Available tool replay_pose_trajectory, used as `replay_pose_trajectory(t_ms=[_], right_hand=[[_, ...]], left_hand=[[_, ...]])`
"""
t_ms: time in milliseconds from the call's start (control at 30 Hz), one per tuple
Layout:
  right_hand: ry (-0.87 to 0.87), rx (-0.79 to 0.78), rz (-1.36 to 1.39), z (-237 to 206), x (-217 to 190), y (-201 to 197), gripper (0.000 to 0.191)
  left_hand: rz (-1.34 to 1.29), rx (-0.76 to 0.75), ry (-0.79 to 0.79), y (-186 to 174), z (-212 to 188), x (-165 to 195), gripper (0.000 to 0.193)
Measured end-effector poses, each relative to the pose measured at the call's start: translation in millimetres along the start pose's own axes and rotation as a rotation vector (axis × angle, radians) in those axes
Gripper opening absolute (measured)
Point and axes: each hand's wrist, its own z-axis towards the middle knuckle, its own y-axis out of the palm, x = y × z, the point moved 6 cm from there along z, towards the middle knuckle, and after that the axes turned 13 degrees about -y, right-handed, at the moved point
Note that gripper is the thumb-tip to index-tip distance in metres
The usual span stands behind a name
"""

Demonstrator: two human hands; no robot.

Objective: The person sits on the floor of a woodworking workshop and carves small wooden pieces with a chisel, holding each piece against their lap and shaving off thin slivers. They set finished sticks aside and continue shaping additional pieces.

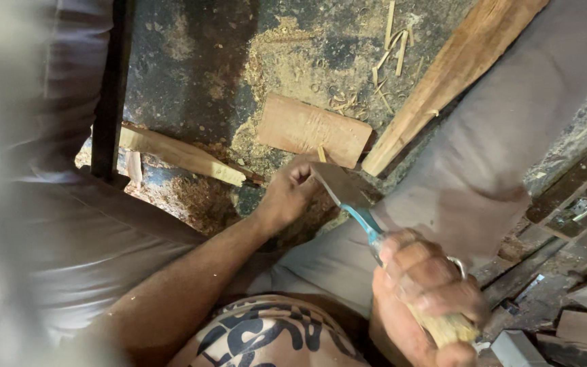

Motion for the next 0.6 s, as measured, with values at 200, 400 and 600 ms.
replay_pose_trajectory(t_ms=[200,400,600], right_hand=[[0.001,-0.122,-0.096,-8,32,22,0.042],[0.088,-0.078,0.145,9,55,-4,0.045],[-0.005,-0.085,0.032,13,1,-18,0.049]], left_hand=[[-0.156,-0.043,0.039,1,3,3,0.018],[-0.090,-0.002,-0.074,-1,4,7,0.019],[-0.030,-0.031,-0.083,1,11,1,0.029]])
